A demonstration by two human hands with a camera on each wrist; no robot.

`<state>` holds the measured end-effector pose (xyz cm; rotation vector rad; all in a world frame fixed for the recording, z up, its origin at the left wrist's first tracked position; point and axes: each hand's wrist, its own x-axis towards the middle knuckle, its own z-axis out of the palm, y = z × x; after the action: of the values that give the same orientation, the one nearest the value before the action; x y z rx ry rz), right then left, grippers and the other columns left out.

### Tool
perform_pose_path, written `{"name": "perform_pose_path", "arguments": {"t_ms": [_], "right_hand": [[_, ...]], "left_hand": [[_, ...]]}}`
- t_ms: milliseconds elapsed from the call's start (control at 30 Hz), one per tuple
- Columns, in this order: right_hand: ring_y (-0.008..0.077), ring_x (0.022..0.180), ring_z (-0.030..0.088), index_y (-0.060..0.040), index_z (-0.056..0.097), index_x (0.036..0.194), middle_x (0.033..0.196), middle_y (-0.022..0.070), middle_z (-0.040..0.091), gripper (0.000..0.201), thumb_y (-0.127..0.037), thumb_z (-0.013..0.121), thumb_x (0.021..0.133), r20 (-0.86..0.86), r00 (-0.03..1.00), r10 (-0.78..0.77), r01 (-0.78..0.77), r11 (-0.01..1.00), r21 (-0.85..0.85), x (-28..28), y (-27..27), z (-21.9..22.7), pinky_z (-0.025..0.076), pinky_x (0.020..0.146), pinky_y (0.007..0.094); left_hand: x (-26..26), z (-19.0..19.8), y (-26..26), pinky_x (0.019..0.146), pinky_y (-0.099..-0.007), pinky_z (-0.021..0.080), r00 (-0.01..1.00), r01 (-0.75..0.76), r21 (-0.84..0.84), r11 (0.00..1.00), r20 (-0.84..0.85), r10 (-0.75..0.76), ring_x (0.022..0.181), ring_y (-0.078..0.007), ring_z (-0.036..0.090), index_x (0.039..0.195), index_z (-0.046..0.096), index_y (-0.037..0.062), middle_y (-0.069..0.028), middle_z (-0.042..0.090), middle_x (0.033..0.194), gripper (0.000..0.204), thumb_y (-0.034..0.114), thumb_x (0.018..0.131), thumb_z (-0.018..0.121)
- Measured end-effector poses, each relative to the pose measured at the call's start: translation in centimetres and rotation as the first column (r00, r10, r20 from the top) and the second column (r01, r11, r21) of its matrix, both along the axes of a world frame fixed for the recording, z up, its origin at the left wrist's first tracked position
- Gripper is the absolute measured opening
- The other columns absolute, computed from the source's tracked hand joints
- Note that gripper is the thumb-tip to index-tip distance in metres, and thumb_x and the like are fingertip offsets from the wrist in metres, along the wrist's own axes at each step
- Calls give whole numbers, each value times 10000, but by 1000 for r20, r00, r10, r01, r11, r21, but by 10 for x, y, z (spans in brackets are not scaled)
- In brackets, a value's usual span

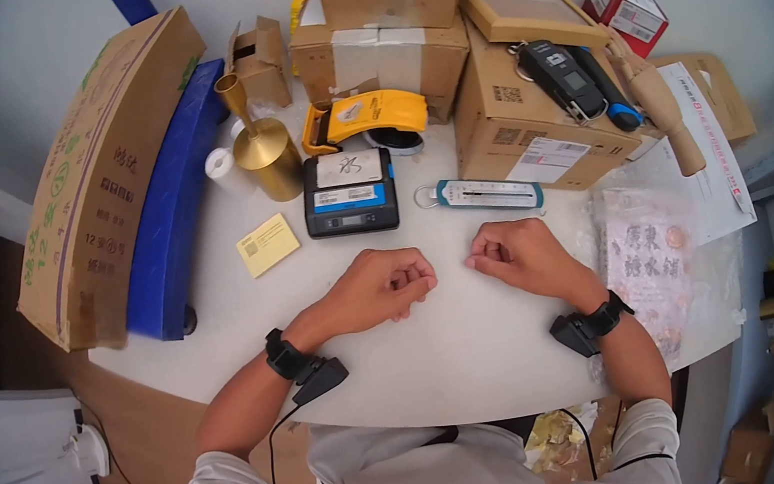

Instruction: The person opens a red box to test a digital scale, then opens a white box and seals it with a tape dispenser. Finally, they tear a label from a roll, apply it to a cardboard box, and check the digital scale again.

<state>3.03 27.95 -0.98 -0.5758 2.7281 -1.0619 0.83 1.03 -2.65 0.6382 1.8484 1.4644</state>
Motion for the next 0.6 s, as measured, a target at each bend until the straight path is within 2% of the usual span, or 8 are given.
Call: {"name": "perform_pose_path", "arguments": {"t_ms": [167,233,367,600], "right_hand": [[283,641,682,-49,686,885,701,101,692,221,-264,728,914,-46,997,59,-59,998,1,-1,5,-3,520,604,384],[211,575,617,-51,679,892,657,60,641,206,-245,741,919,-96,993,75,-78,997,-26,0,7,-6,477,565,345],[207,563,604,-55,678,891,643,53,629,198,-241,738,920,-76,995,68,-70,997,-29,0,7,-6,467,559,345],[221,561,604,-54,676,879,638,58,619,202,-244,728,924,-77,994,75,-78,996,-32,1,7,-6,467,561,353]], "left_hand": [[3,-2,1,525,-236,520,998,-55,-13,998,36,55,602,-82,633,1015,672,-17,-30,664,775,144,123,983,654],[3,1,2,525,-234,519,998,-45,-22,999,49,46,604,-78,631,1015,672,-16,-28,666,779,142,122,983,654],[4,4,3,524,-227,518,994,-86,-78,993,61,91,606,-68,625,1013,676,-14,-25,674,787,141,122,983,652],[4,4,3,526,-229,519,995,-85,-81,993,40,89,611,-69,627,1000,680,-19,-29,677,780,154,131,988,648]]}}
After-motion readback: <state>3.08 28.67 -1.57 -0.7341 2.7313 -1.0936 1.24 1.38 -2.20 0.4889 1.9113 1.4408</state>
